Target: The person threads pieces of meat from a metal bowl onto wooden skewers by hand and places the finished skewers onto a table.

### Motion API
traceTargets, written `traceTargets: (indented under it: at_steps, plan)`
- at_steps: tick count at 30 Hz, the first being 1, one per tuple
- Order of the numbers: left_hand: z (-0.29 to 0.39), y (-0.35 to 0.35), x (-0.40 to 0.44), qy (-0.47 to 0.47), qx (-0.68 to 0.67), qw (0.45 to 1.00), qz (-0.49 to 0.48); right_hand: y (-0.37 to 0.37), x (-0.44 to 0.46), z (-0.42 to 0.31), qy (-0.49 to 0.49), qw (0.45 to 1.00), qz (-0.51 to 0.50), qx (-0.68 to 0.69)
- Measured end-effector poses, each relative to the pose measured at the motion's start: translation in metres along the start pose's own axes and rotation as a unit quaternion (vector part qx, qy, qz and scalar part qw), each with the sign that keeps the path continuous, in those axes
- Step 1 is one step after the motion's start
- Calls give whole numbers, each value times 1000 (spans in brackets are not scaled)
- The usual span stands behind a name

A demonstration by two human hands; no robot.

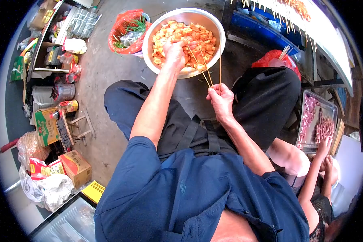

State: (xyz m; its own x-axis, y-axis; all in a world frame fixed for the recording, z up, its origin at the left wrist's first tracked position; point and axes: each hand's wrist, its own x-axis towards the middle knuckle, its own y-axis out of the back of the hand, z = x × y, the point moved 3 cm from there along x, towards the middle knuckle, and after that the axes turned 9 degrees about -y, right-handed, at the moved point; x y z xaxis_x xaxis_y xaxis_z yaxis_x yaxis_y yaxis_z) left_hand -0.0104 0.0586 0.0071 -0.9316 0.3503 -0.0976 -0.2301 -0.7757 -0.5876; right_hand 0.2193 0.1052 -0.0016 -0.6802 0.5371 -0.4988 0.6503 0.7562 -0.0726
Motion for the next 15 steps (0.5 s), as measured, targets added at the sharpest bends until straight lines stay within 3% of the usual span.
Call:
traceTargets:
  at_steps: [15]
  plan:
    - [-4, -14, -22, 55, 27, 998, 2, -4, -10, 6, 26, 998, 18, 49]
